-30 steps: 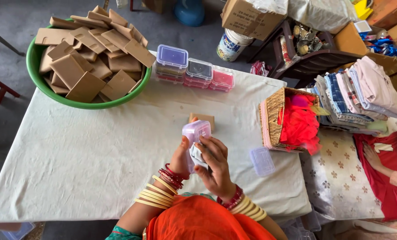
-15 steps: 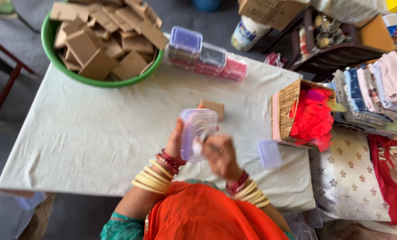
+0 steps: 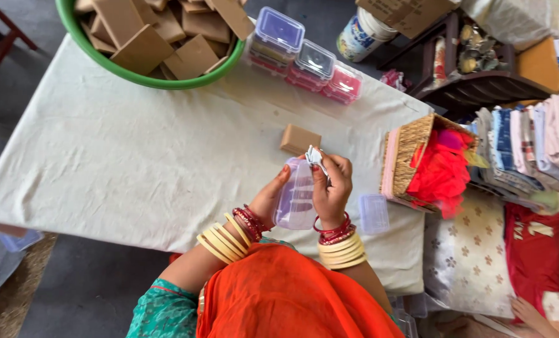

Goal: The recorder is shown packing small square brown items, likely soaps or stationary, into clear plastic containers and wrapping them in pink tissue paper.

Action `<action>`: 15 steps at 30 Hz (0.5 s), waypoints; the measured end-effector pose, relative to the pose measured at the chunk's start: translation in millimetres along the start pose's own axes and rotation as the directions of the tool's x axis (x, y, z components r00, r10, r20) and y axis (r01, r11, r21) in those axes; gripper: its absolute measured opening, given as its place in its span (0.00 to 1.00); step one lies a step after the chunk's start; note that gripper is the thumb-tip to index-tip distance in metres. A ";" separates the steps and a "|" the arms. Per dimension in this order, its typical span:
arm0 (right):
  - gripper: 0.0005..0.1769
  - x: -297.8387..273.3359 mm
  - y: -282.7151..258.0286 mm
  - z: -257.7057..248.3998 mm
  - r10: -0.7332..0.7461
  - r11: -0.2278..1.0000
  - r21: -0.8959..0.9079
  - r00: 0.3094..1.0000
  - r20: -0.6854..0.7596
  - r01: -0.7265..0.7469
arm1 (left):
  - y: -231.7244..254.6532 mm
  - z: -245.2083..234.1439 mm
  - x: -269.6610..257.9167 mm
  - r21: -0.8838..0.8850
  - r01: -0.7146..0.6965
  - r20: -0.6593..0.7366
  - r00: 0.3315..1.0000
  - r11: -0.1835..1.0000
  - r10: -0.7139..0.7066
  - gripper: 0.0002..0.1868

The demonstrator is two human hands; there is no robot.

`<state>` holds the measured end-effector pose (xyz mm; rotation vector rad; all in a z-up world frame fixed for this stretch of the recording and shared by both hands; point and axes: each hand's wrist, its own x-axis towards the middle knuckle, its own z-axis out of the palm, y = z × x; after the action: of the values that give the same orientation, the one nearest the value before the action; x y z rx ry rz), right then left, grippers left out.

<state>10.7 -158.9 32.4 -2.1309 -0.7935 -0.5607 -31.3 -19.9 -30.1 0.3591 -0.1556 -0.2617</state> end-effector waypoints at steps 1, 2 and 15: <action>0.12 -7.8 -2.4 0.0 0.000 1.000 -0.012 1.000 -0.002 0.000 | -0.8 -3.5 2.6 -0.006 0.004 0.009 1.000 1.000 -0.004 0.43; 0.13 -14.7 -5.1 3.7 -0.073 0.996 0.052 0.997 0.012 0.072 | 1.3 -8.8 4.0 -0.012 -0.033 0.008 0.999 0.999 0.033 0.42; 0.08 3.6 -12.5 -0.8 0.062 0.992 0.112 0.996 -0.068 -0.055 | -37.3 -2.1 10.2 0.865 -0.242 -0.072 0.807 0.439 0.586 0.41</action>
<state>4.5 -152.1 41.6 -2.0155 -0.7037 -0.5472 -29.6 -55.8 -44.6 1.3150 0.0223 0.4436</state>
